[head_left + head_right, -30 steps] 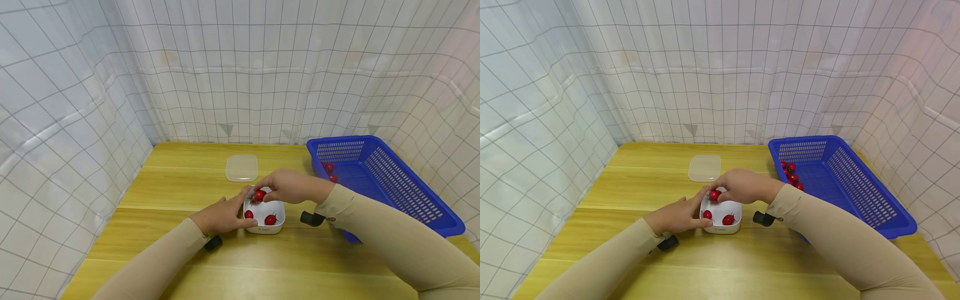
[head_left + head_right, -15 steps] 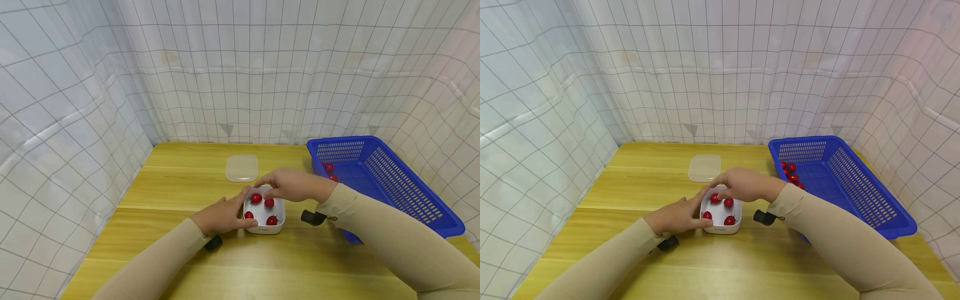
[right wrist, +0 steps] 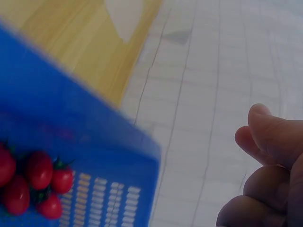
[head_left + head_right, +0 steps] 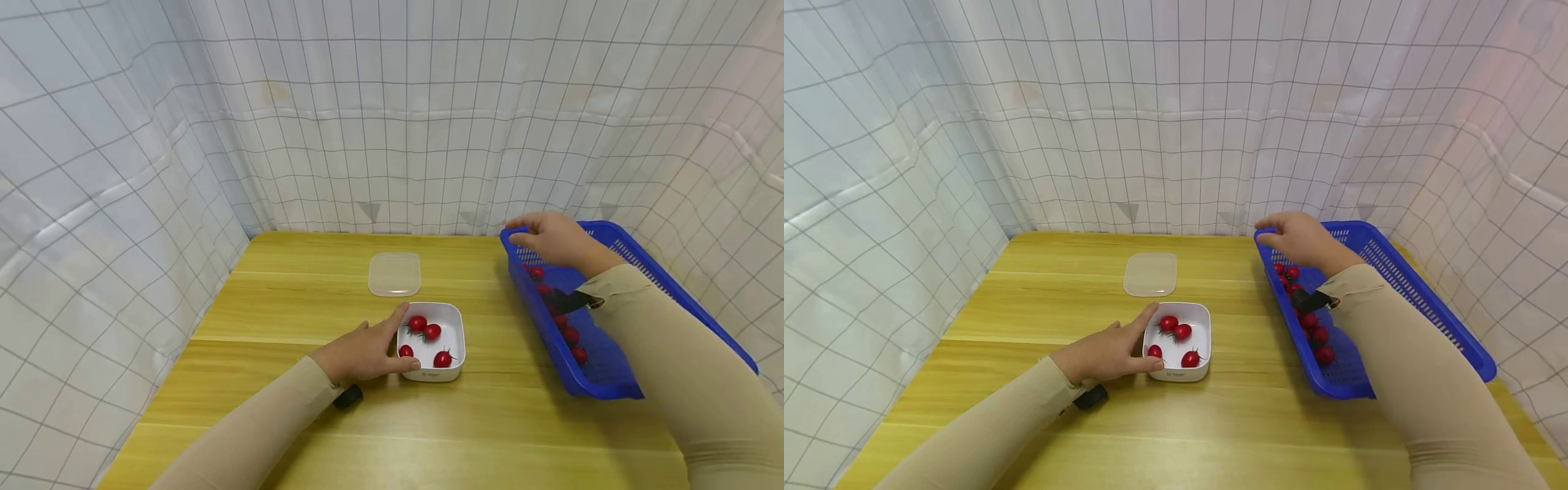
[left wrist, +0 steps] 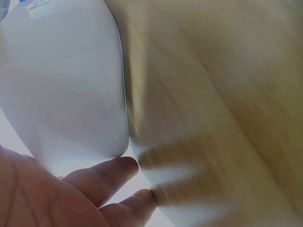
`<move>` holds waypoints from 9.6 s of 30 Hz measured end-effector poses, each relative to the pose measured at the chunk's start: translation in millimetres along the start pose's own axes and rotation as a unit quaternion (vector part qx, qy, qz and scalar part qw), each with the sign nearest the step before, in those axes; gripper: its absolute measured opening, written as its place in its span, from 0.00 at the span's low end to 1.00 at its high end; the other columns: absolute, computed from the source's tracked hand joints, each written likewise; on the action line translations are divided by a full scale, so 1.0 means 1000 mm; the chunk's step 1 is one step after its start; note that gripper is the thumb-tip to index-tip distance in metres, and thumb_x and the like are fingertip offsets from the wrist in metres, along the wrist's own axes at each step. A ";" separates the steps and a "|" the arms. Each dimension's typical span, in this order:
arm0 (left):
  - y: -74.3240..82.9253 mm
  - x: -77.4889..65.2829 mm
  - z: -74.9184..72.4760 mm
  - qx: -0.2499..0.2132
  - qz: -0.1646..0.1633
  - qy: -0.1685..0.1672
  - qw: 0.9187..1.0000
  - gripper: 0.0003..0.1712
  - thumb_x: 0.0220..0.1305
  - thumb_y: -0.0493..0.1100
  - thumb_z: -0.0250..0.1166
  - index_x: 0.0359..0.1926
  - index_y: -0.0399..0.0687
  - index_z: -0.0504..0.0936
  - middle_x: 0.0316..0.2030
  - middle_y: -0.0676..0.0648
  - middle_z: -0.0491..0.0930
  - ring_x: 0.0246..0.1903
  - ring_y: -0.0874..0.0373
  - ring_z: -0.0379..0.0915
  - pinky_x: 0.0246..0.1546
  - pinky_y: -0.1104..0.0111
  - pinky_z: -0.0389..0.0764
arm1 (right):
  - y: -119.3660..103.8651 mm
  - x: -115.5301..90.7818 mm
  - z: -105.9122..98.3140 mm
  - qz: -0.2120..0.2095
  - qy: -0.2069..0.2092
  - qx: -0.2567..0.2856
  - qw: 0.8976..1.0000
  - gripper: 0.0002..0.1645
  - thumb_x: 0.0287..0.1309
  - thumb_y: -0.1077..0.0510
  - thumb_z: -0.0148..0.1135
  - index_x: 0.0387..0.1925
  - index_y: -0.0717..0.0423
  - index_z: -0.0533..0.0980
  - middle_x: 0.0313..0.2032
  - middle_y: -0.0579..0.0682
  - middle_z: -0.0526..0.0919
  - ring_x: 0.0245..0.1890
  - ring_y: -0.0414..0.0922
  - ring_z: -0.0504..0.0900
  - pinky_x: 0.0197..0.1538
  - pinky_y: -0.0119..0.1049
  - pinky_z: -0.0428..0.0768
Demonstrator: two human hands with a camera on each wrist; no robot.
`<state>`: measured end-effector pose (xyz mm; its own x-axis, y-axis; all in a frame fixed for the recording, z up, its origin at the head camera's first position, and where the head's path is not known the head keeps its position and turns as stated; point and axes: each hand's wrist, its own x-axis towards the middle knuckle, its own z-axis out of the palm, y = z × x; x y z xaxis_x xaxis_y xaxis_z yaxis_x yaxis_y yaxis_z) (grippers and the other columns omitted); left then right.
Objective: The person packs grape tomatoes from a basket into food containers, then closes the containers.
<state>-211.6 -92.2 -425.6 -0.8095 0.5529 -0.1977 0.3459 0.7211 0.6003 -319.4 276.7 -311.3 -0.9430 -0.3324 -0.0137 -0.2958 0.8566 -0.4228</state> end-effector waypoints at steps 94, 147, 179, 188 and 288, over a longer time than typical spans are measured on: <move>0.002 0.002 0.002 0.004 -0.006 -0.003 1.000 0.65 0.67 0.71 0.66 0.86 0.52 0.37 0.84 0.49 0.52 0.81 0.51 0.55 0.81 0.35 0.44 | 0.119 0.018 0.046 0.053 -0.107 -0.067 0.991 0.27 0.69 0.56 0.67 0.63 0.67 0.78 0.57 0.70 0.84 0.43 0.55 0.81 0.47 0.49 0.80; 0.001 0.001 0.002 0.005 -0.005 -0.002 1.000 0.65 0.67 0.72 0.65 0.87 0.55 0.36 0.84 0.51 0.50 0.82 0.53 0.53 0.81 0.36 0.43 | 0.098 0.002 0.013 0.035 -0.058 -0.063 0.996 0.26 0.73 0.52 0.64 0.64 0.64 0.79 0.63 0.73 0.79 0.60 0.69 0.80 0.62 0.69 0.76; 0.001 0.003 0.003 0.004 -0.016 -0.003 1.000 0.66 0.66 0.74 0.65 0.87 0.56 0.36 0.84 0.50 0.52 0.81 0.54 0.53 0.82 0.38 0.43 | -0.071 -0.019 0.035 -0.121 -0.125 -0.045 0.984 0.25 0.70 0.51 0.69 0.65 0.50 0.81 0.53 0.47 0.89 0.43 0.41 0.83 0.55 0.47 0.85; 0.003 0.003 0.002 0.006 -0.013 -0.004 1.000 0.65 0.66 0.73 0.65 0.87 0.54 0.37 0.84 0.49 0.52 0.81 0.52 0.54 0.81 0.35 0.44 | -0.088 -0.027 0.052 -0.172 -0.135 -0.046 0.975 0.20 0.67 0.52 0.72 0.60 0.44 0.84 0.21 0.38 0.67 0.21 0.37 0.64 0.26 0.31 0.65; 0.004 0.001 0.003 -0.001 -0.020 -0.005 1.000 0.66 0.66 0.72 0.66 0.87 0.57 0.36 0.84 0.49 0.51 0.81 0.50 0.56 0.82 0.37 0.42 | 0.106 0.027 0.050 0.003 -0.089 -0.072 0.993 0.22 0.67 0.60 0.68 0.62 0.59 0.83 0.60 0.67 0.84 0.44 0.54 0.82 0.35 0.38 0.75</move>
<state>-209.1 -87.5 -425.5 -0.8176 0.5283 -0.2288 0.3132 0.7416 0.5932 -368.5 338.3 -401.8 -0.9068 -0.3806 -0.1811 -0.3209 0.9020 -0.2890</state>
